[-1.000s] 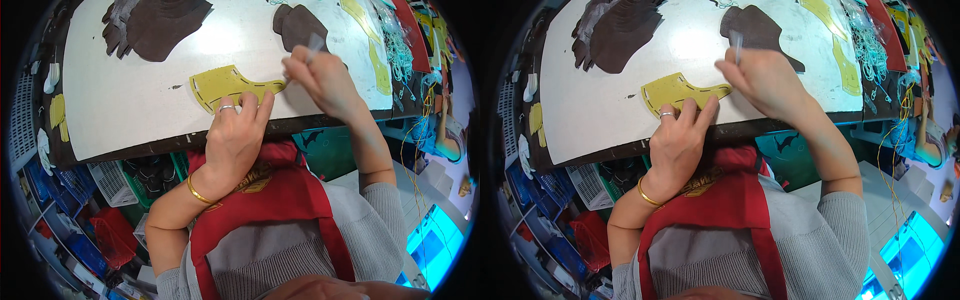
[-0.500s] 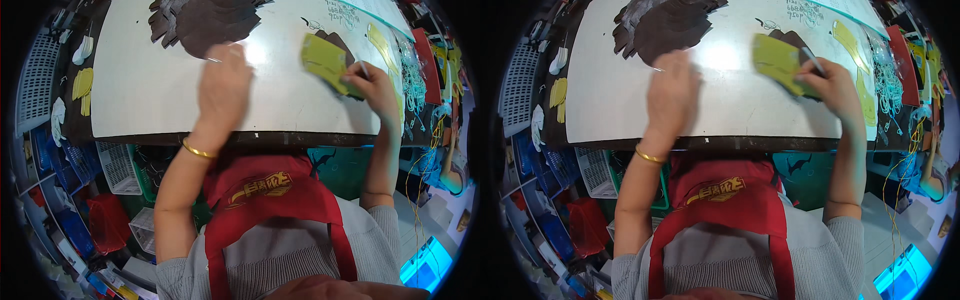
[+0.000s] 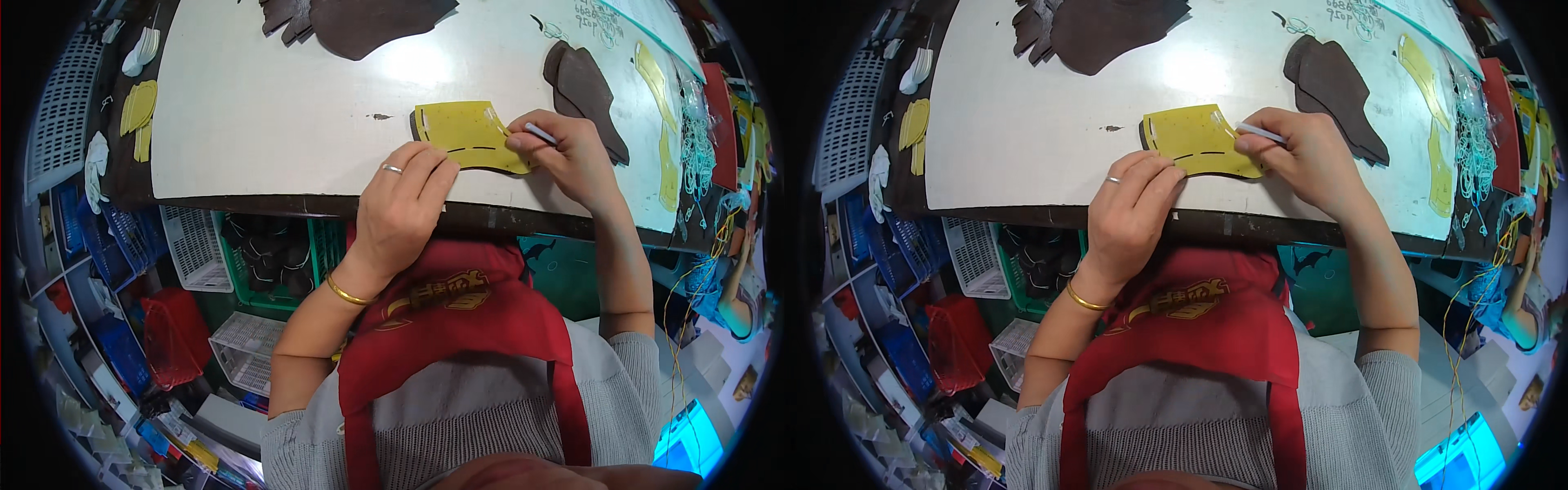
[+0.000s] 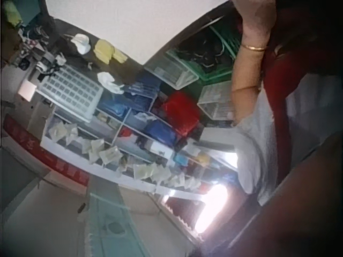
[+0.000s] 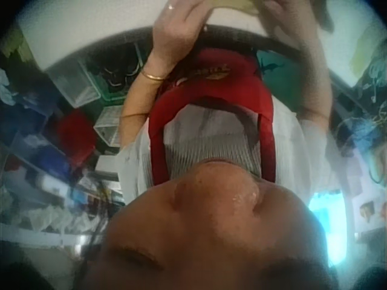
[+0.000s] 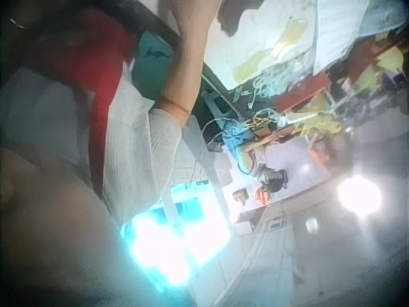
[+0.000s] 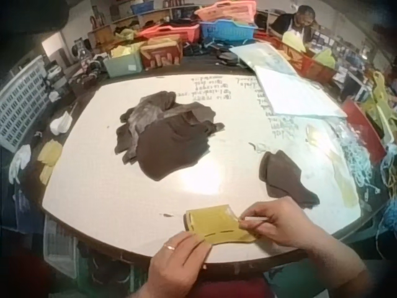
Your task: The person bundles a stack of leather shoe pieces with a rubber band, marks them with a pen, and removes the band. The person then traces markings onto each leather piece one by one using a stencil and a pen.
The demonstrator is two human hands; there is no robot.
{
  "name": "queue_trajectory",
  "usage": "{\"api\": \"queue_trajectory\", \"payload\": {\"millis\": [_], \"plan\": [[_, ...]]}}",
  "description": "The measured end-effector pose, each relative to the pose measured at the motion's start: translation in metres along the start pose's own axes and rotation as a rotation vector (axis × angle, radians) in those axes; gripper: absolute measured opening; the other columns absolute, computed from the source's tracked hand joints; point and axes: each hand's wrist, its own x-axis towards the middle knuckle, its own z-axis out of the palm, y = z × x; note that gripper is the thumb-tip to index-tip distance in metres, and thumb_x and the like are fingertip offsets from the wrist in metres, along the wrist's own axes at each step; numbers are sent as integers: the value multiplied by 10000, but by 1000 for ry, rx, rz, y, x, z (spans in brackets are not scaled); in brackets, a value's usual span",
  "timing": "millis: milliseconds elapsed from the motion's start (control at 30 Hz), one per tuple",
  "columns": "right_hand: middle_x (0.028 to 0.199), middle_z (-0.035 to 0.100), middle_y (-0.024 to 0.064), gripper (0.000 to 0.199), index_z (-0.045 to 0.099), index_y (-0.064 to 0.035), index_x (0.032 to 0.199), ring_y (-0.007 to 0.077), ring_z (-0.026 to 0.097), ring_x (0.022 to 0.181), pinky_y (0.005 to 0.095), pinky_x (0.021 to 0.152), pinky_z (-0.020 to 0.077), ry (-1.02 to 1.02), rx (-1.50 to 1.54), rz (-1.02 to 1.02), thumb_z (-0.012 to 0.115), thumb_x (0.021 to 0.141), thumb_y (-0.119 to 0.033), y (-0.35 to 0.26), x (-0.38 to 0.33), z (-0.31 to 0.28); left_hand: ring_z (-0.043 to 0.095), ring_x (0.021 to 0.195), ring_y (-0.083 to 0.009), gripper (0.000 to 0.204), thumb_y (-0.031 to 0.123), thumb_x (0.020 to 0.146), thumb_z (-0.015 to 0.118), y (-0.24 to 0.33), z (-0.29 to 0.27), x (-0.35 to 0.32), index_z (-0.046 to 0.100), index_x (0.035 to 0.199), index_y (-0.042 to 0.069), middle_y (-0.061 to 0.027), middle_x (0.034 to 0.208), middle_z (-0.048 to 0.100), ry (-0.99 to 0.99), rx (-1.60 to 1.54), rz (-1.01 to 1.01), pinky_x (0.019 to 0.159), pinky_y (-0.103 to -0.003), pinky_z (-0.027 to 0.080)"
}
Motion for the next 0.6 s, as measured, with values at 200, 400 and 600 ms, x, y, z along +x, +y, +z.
{"api": "queue_trajectory", "payload": {"millis": [200, 400, 600], "plan": [[800, 708, 141, 227, 743, -48, 1017, 297, 689, 696, 340, 653, 528, 32, -252, -128, 713, 903, -242, -2, 1, 6, 657, 965, -305, 276, 11, 746, 671, 7, -8, 7, 699, 1019, -9, -129, 1016, 673, -68, 5, 16, 768, -357, 577], [818, 727, 118, 263, 731, -37, 1019, 221, 718, 761, 334, 705, 540, 21, -109, 38, 759, 857, -242, 5, 2, -17, 610, 923, -235, 387, 47, 759, 635, 18, -12, 17, 691, 1141, 77, -52, 1063, 646, -303, 236, 31, 710, -307, 563], [828, 730, 37, 233, 704, -42, 1038, 106, 690, 799, 256, 724, 536, 100, -159, 56, 785, 836, -126, 16, -16, -20, 570, 851, -243, 435, 64, 788, 626, 24, -7, 26, 672, 1215, 136, -70, 946, 560, -386, 297, 133, 681, -293, 535]]}}
